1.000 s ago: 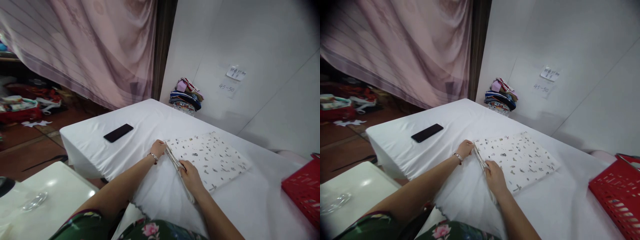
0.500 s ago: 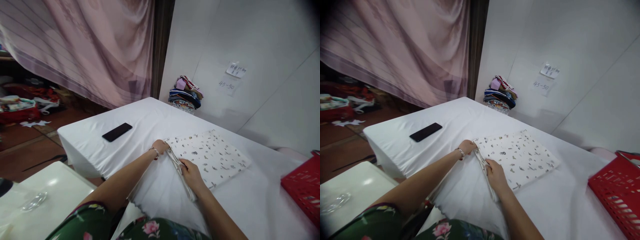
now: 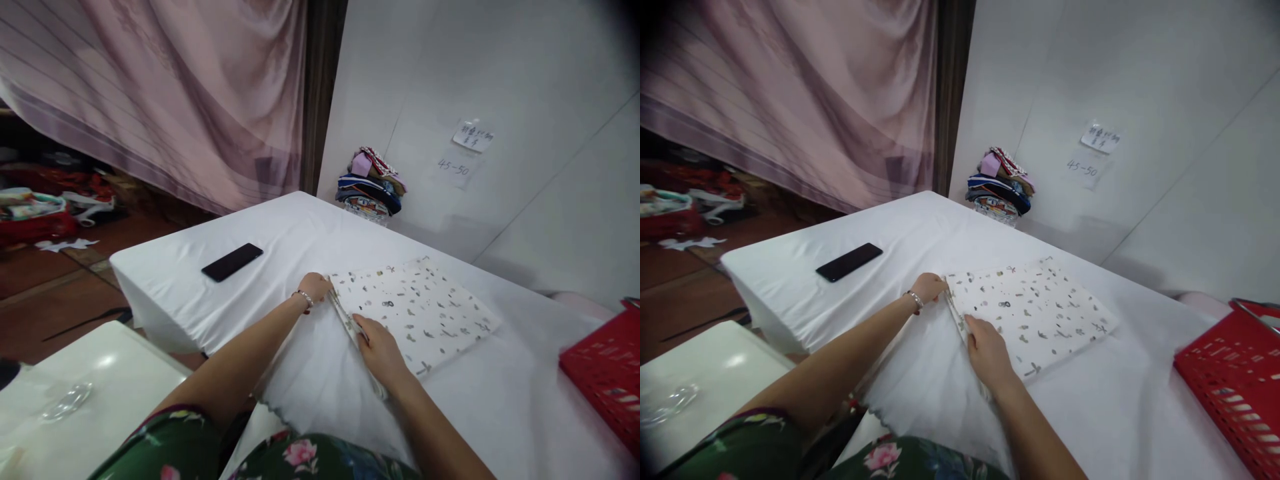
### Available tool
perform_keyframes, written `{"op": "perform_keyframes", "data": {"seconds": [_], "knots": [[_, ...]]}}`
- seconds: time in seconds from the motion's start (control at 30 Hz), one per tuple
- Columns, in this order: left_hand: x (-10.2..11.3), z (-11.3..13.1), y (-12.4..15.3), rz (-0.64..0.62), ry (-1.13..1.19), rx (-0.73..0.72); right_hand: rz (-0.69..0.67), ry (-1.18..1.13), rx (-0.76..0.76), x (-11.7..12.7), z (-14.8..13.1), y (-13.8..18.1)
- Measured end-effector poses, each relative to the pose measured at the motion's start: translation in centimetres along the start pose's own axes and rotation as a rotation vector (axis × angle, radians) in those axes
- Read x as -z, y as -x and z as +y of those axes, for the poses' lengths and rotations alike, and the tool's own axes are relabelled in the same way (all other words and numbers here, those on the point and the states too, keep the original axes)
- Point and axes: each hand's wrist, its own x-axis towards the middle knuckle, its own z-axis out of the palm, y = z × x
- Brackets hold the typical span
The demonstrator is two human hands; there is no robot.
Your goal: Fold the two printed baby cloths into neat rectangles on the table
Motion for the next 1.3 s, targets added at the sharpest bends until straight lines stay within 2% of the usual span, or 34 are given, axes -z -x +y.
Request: {"op": "perform_keyframes", "data": {"seconds": [0.47,0.7,0.77,0.9,1.03,1.17,1.23,1.3], "knots": [[-0.7,-1.5,-0.1,-0.006,0.065,0.010,-0.023,0.178,0.086,-0.1,-1.2,0.4],[0.0,-1.2,-0.2,-0.035,0.142,0.074,-0.078,0.230,0.049,0.6,-2.8,0.4],[0.0,-1.1,-0.4,-0.031,0.094,0.043,-0.091,0.266,0.039,0.4,-2.8,0.4],[-0.4,-1.1,-1.2,0.059,-0.130,-0.044,-0.096,0.292,0.040,-0.1,-2.3,0.4],[-0.4,-0.9,-1.7,0.074,-0.187,-0.061,-0.083,0.250,0.043,0.0,-2.2,0.4],[0.2,-0.6,-1.1,0.118,-0.292,-0.098,-0.107,0.243,0.044,0.3,-2.7,0.2],[0.2,-0.1,-0.6,0.210,-0.382,-0.186,-0.121,0.251,0.040,0.3,-2.8,0.0],[-0.2,0.4,-0.3,0.309,-0.460,-0.366,-0.123,0.258,0.036,0.2,-2.8,-0.1]]}}
